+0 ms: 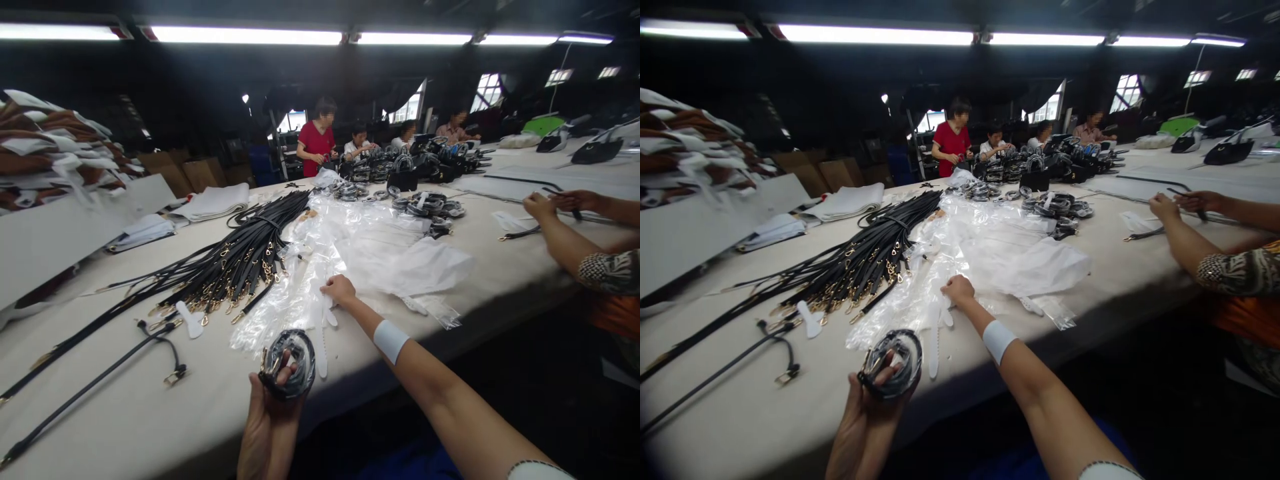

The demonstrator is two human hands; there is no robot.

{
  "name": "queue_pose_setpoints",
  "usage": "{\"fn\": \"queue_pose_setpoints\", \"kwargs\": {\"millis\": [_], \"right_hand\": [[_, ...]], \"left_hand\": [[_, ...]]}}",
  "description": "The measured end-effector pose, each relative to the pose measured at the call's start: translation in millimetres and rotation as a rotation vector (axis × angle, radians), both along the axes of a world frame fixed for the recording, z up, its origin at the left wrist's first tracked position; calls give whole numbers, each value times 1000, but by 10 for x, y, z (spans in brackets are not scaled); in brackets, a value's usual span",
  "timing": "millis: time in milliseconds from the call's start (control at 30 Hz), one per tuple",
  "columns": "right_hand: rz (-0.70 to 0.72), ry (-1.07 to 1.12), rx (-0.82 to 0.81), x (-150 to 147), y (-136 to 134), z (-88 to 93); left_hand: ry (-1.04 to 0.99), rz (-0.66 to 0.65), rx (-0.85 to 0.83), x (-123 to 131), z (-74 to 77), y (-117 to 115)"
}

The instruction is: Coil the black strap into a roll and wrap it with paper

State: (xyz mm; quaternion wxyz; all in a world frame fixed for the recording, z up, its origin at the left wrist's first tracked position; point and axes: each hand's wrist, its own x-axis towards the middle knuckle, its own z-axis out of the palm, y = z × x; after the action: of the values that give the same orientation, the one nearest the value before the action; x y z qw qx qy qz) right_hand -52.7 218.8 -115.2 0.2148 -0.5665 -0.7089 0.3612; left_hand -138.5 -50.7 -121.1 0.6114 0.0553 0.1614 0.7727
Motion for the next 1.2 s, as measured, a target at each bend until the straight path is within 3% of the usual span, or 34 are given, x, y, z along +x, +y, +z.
{"fn": "queue_pose_setpoints", "kwargs": {"millis": [167, 300, 400, 500, 633, 767, 900, 1000, 1067, 1200], "right_hand": [[-40, 324, -2, 230, -158, 122], [89, 587, -73, 595, -675, 312], [268, 794, -312, 977, -1125, 383], [291, 726, -425, 1280, -1441, 373], [219, 644, -296, 1453, -1590, 309], [89, 590, -108, 1524, -1607, 228], [-143, 417, 266, 1613, -1691, 144], [-158, 419, 370, 1640, -1787, 101], [-73, 555, 247, 1628, -1817, 84], [43, 887, -195, 1626, -1745, 64]], "left_hand": [[57, 83, -116, 112, 110, 139], [249, 127, -128, 208, 214, 187], [458, 182, -148, 270, 246, 219], [642, 179, -181, 331, 253, 267], [994, 111, -215, 425, 285, 326], [1387, 47, -130, 552, 360, 350], [1520, 30, -85, 687, 382, 366], [1580, -7, -35, 772, 335, 396], [1634, -27, 2, 829, 297, 421], [1789, 27, 162, 921, 250, 468]]}}
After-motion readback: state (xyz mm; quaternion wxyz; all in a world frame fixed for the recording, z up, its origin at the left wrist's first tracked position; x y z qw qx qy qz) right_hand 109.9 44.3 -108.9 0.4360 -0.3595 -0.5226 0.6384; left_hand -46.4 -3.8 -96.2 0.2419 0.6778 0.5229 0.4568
